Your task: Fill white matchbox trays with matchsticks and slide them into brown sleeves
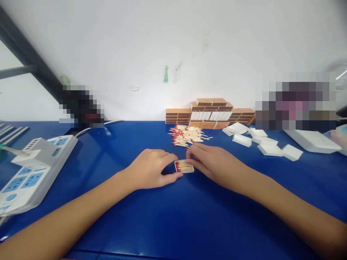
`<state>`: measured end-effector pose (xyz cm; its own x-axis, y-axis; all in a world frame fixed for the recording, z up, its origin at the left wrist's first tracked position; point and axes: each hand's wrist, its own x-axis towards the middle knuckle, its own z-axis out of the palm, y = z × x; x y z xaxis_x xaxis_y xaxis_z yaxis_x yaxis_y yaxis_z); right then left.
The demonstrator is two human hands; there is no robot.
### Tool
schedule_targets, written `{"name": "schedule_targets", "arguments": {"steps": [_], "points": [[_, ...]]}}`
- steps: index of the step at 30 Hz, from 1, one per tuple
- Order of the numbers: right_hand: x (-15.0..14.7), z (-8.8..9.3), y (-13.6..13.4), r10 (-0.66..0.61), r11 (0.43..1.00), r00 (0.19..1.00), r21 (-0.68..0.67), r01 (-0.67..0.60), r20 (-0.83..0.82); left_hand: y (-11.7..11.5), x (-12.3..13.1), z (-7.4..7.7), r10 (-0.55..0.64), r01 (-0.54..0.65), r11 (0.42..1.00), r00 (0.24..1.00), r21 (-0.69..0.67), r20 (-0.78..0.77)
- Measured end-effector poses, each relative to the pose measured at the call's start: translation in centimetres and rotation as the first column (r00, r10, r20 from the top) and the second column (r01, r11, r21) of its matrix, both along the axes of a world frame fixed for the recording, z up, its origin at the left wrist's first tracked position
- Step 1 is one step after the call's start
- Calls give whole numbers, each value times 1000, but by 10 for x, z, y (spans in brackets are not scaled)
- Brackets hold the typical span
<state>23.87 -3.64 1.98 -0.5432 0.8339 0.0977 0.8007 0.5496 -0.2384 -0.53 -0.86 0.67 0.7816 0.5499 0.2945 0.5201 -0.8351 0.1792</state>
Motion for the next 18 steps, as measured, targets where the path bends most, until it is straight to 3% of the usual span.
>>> {"name": "schedule_targets", "arguments": {"steps": [18], "points": [[3, -2, 2, 93, 995, 991, 31, -90, -94, 0, -1, 1, -2, 2, 1000, 1000, -5, 3]]}}
